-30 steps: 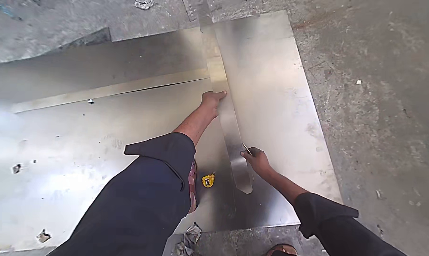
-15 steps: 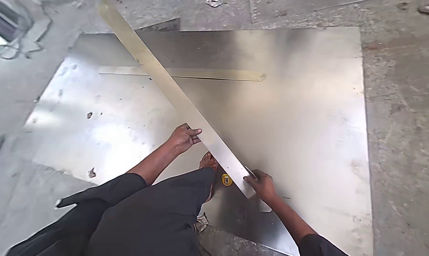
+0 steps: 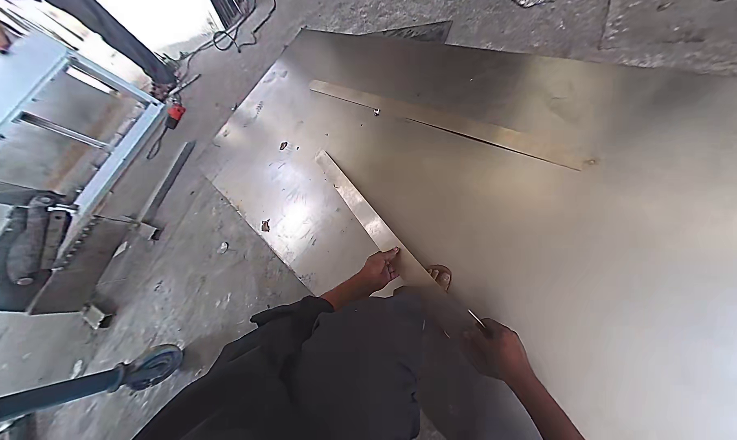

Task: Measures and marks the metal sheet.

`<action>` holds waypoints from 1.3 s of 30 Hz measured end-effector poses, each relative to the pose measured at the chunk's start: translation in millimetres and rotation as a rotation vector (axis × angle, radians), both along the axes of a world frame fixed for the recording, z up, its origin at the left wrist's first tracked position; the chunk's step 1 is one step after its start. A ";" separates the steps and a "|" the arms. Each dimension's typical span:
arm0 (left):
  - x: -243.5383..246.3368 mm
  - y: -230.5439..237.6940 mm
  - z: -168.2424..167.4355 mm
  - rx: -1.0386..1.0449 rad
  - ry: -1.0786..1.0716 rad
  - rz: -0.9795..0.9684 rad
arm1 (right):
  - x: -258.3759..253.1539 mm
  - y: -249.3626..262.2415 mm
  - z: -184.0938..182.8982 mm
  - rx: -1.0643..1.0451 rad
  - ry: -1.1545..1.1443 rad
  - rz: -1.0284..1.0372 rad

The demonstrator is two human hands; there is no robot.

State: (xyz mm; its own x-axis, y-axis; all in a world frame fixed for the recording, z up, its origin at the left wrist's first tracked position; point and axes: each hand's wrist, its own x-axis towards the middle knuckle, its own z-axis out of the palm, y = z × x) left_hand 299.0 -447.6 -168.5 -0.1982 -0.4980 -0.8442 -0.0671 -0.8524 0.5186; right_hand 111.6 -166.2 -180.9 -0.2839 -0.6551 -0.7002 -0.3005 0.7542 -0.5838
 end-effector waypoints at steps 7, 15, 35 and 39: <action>-12.7 -38.9 -6.0 -0.201 -0.062 0.101 | -17.9 -99.4 47.2 -0.294 0.282 -0.041; 7.3 -172.9 -17.9 -0.404 -0.816 -0.507 | -160.9 85.9 -28.1 0.024 0.092 -0.529; -421.1 -223.6 -99.3 -1.303 -0.802 -1.569 | -92.8 -55.7 -97.3 0.204 -0.521 -1.580; -449.5 -247.5 -158.1 -1.602 -0.769 -1.414 | -97.8 -54.1 -101.5 0.242 -0.549 -1.626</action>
State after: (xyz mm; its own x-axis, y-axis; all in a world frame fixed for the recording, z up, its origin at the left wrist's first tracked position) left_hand -150.5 -695.0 -326.5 -0.8583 -0.5047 -0.0925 -0.5122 0.8536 0.0949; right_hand 13.8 -220.3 -282.4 -0.2085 0.1616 -0.9646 0.9725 0.1389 -0.1869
